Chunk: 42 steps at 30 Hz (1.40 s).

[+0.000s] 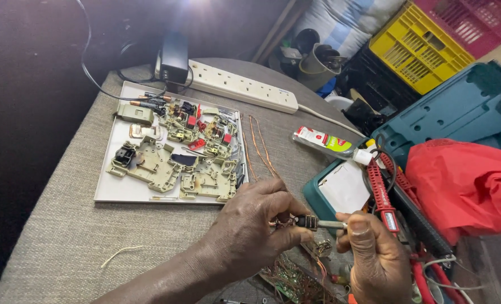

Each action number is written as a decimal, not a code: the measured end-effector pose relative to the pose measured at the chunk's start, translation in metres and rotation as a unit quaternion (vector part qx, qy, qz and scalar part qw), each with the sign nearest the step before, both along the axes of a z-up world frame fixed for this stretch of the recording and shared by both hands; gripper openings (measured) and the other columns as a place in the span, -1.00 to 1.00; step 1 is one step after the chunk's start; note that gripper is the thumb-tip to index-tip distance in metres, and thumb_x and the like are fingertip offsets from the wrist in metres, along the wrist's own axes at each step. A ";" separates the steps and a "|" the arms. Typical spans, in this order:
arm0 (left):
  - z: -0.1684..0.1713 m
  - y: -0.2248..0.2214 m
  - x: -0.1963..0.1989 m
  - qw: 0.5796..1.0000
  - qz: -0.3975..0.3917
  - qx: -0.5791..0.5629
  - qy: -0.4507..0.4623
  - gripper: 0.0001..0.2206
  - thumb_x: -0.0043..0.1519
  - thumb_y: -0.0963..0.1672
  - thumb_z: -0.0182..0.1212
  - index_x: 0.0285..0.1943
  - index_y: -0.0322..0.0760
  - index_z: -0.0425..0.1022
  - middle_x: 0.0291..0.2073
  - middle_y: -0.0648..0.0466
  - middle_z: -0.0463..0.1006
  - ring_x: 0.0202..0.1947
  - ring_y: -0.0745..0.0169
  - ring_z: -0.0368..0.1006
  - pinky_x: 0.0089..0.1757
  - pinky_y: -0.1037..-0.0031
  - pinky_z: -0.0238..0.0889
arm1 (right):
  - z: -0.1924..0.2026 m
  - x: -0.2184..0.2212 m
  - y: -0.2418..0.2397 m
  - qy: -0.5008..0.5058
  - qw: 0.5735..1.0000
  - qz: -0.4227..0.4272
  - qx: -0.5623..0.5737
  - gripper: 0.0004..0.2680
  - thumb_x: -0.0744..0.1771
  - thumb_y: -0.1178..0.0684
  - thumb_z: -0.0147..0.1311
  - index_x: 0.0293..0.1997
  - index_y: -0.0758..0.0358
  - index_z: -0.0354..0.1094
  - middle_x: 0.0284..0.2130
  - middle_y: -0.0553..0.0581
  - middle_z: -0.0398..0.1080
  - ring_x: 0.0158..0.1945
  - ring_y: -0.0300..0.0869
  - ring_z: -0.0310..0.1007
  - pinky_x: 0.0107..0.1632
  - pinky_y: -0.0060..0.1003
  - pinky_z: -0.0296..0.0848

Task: Repairing an electronic device by manipulating a circuit board, wires, and mechanical components using pliers and a screwdriver.

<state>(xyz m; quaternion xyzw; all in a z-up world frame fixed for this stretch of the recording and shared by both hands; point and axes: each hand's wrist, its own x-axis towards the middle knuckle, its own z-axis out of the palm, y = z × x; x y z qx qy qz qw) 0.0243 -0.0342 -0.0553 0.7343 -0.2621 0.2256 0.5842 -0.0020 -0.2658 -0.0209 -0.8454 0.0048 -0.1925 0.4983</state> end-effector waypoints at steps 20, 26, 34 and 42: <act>0.005 0.002 -0.001 0.999 -0.002 -0.002 -0.045 -0.79 0.21 -0.04 0.47 -0.06 -0.10 0.61 -0.23 0.06 0.50 -0.20 -0.01 0.51 -0.22 0.19 0.35 | 0.016 -0.007 0.027 0.023 0.999 -0.039 -0.015 -0.53 0.44 -0.08 -0.06 -0.75 0.23 0.12 -0.84 0.14 0.15 -0.68 -0.12 0.23 -0.01 -0.18 0.58; 0.011 0.005 0.004 0.998 -0.055 -0.035 -0.027 -0.74 0.31 0.03 0.29 -0.08 -0.17 0.62 -0.23 0.08 0.61 -0.16 0.18 0.57 -0.15 0.37 0.41 | 0.032 -0.005 0.010 -0.077 0.969 0.169 -0.161 -0.74 0.46 -0.14 -0.10 -0.31 0.13 0.40 -0.43 -0.05 0.47 -0.24 -0.26 0.51 0.28 -0.19 0.47; 0.014 0.003 -0.002 0.997 -0.063 -0.033 0.034 -0.85 0.22 -0.04 0.43 -0.12 -0.07 0.64 -0.29 0.21 0.64 -0.22 0.26 0.54 -0.15 0.45 0.34 | 0.042 -0.008 0.003 -0.047 0.964 0.160 -0.207 -0.75 0.42 -0.16 -0.03 -0.11 0.14 0.54 -0.22 -0.03 0.57 -0.11 -0.24 0.59 0.03 -0.33 0.46; 0.058 -0.037 0.020 1.000 -0.012 0.003 -0.001 -0.77 0.16 0.00 0.44 -0.12 -0.12 0.65 -0.28 0.10 0.62 -0.16 0.05 0.52 -0.14 0.24 0.32 | 0.033 0.002 -0.005 -0.047 0.998 -0.014 0.029 -0.78 0.43 -0.02 -0.01 -0.03 0.31 0.52 -0.30 0.13 0.59 -0.17 -0.17 0.52 0.03 -0.24 0.46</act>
